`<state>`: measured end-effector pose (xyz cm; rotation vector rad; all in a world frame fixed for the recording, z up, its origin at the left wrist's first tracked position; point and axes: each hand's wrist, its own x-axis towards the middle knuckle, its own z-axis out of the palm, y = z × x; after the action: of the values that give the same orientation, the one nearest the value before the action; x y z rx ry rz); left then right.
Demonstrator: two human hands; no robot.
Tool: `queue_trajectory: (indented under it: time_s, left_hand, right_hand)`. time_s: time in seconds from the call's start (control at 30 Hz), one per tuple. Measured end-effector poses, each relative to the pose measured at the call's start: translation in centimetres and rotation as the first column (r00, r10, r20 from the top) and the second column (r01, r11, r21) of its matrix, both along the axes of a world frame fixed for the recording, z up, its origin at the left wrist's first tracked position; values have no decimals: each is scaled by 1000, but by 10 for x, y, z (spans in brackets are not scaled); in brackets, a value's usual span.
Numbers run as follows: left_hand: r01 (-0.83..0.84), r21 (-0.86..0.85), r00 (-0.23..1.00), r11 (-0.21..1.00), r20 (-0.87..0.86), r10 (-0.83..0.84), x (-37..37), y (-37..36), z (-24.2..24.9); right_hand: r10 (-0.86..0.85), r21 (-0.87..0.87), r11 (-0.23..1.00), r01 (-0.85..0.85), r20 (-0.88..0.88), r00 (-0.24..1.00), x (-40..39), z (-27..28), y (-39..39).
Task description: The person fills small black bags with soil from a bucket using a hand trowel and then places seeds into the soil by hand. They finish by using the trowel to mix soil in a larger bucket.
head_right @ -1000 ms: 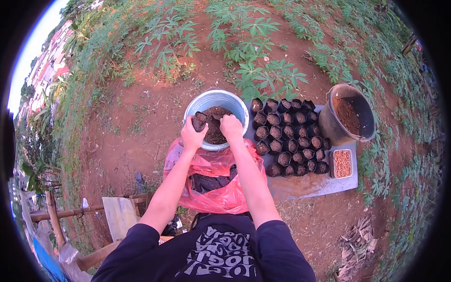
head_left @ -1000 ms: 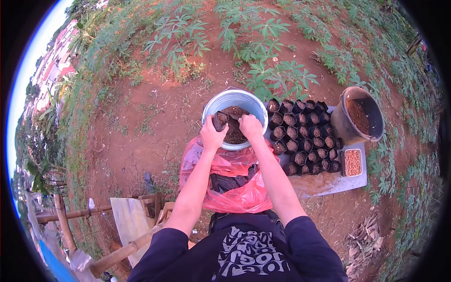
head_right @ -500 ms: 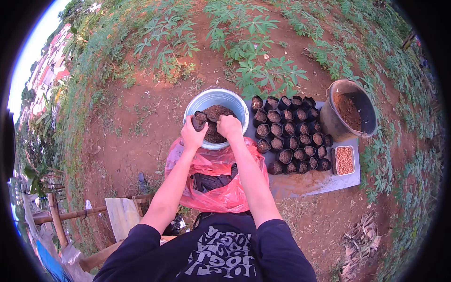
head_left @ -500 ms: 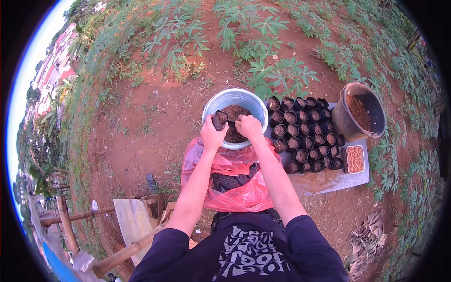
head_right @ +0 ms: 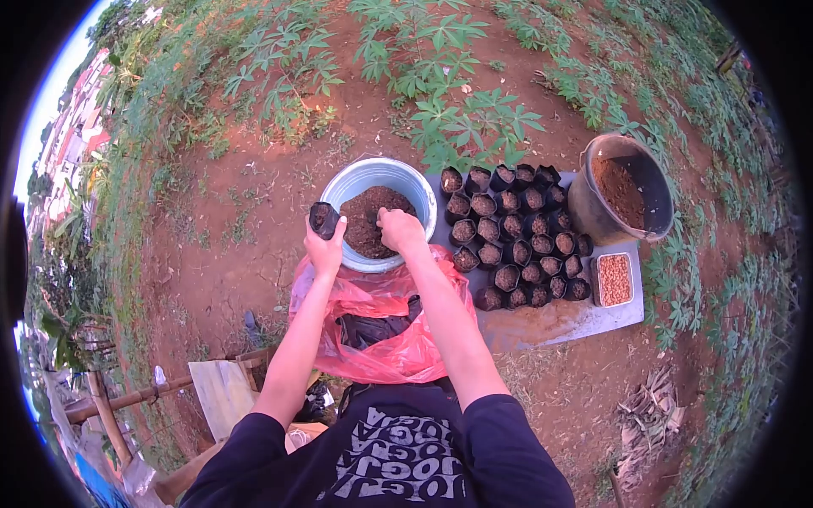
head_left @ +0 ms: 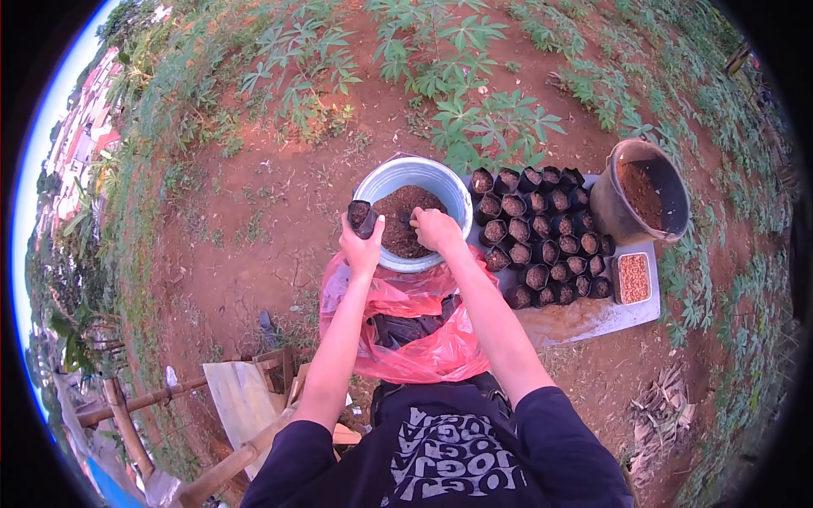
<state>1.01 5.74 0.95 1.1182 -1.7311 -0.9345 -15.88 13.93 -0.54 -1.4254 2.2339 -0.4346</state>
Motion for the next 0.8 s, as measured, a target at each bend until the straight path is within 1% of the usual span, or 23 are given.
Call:
queue_trajectory:
  time_s: [0.07, 0.17, 0.27, 0.3, 0.33, 0.37, 0.4, 0.43, 0.53, 0.63, 0.73, 0.77, 0.8]
  left_hand:
    - [-14, -3, 999, 1000, 46, 14, 1, 3, -2]
    - [-10, -43, 998, 999, 60, 13, 0, 6, -4]
    - [32, -117, 995, 993, 100, -20, 3, 9, -10]
    - [61, -146, 991, 987, 130, -42, 4, 11, -11]
    - [90, -173, 985, 981, 162, -62, 7, 13, -11]
    - [146, -157, 970, 977, 215, -111, 9, 14, -15]
    - [154, -152, 969, 976, 215, -119, 9, 11, -14]
    - [160, -144, 969, 977, 212, -127, 10, 11, -14]
    - [141, -108, 976, 984, 182, -120, 9, 10, -13]
    - [124, -124, 984, 985, 142, -106, 8, 9, -16]
    - [46, -86, 995, 995, 88, -38, 6, 8, -16]
    - [56, -96, 995, 994, 86, -48, 7, 8, -16]
    - [56, -93, 995, 994, 83, -49, 8, 7, -16]
  right_hand:
    - [-5, -12, 1000, 5, -10, 1000, 2, -2, 1]
    - [-100, -128, 987, 101, 19, 995, 5, -1, 3]
    - [-242, -35, 969, 244, 61, 968, 5, 12, 0]
    - [-278, 106, 958, 268, 99, 956, 2, 8, -3]
    - [-252, 85, 965, 249, 23, 968, 4, 2, -1]
    - [-224, 61, 972, 227, -53, 973, 8, -3, 2]
    - [-196, 35, 979, 202, -131, 972, 11, -1, 1]
    - [-205, 42, 977, 210, -99, 974, 12, 1, 0]
    - [-223, -176, 962, 208, -71, 972, 8, 3, -12]
    - [-148, -157, 974, 161, 90, 985, 3, -7, -38]
    - [-124, -92, 988, 127, 42, 991, 5, -24, -60]
    - [-128, -84, 988, 127, -9, 992, 7, -29, -65]
    - [-121, -92, 989, 119, -16, 993, 9, -37, -69]
